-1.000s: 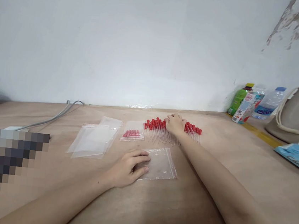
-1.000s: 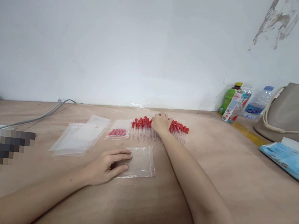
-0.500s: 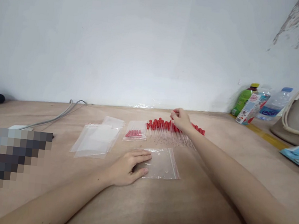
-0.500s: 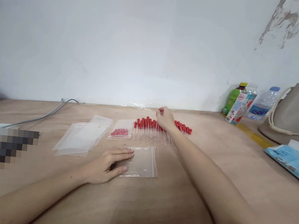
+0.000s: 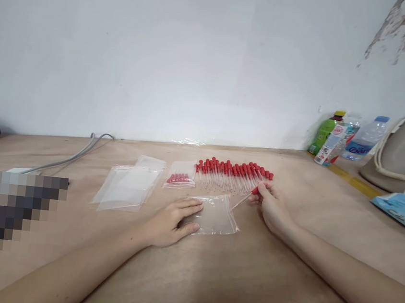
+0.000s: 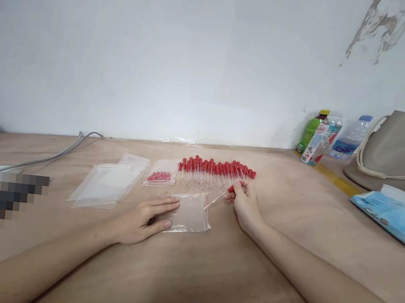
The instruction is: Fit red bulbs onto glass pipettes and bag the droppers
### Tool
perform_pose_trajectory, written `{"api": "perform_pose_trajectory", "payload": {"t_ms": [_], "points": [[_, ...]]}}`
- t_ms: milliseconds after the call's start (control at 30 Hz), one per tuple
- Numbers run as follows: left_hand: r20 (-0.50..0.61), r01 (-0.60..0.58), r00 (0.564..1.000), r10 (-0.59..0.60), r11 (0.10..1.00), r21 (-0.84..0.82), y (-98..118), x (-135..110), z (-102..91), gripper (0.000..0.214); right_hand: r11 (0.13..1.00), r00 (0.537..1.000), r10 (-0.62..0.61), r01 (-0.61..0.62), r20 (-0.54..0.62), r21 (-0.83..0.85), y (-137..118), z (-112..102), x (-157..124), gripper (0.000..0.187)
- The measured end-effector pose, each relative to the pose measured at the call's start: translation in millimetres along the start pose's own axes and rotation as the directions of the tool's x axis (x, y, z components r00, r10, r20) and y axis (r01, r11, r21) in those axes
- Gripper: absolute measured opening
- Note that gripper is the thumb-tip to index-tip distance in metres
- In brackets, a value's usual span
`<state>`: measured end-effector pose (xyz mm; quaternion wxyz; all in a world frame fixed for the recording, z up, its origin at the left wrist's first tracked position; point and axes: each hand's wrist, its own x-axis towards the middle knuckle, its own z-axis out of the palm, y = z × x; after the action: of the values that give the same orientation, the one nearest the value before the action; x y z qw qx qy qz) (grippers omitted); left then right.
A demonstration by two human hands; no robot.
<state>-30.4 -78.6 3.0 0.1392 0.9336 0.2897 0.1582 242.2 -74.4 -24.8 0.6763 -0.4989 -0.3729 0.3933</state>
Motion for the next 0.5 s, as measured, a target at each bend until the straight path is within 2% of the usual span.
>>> {"api": "perform_pose_trajectory", "payload": {"t_ms": [200, 300, 400, 500], "points": [[0.01, 0.003, 1.0, -0.003, 1.0, 0.022, -1.2, -0.5, 1.0, 0.046, 0.998, 0.999, -0.053, 0.053, -0.01, -0.035, -1.1, -5.8, 3.5, 0.029], [0.015, 0.012, 1.0, -0.012, 0.999, 0.034, -1.5, -0.5, 1.5, 0.046, 1.0, 1.0, -0.019, 0.019, 0.001, -0.011, -1.0, -6.0, 2.5, 0.027], [0.013, 0.012, 1.0, -0.013, 0.999, 0.036, -0.6, -0.1, 1.5, 0.046, 0.994, 0.994, 0.082, -0.087, 0.077, 0.06, -2.0, -1.4, -5.6, 0.029], [0.004, 0.017, 1.0, -0.018, 1.0, 0.02, 1.1, 0.2, 0.6, 0.049, 0.98, 0.96, 0.162, -0.183, 0.227, 0.076, -5.0, 2.2, -16.8, 0.031]]}}
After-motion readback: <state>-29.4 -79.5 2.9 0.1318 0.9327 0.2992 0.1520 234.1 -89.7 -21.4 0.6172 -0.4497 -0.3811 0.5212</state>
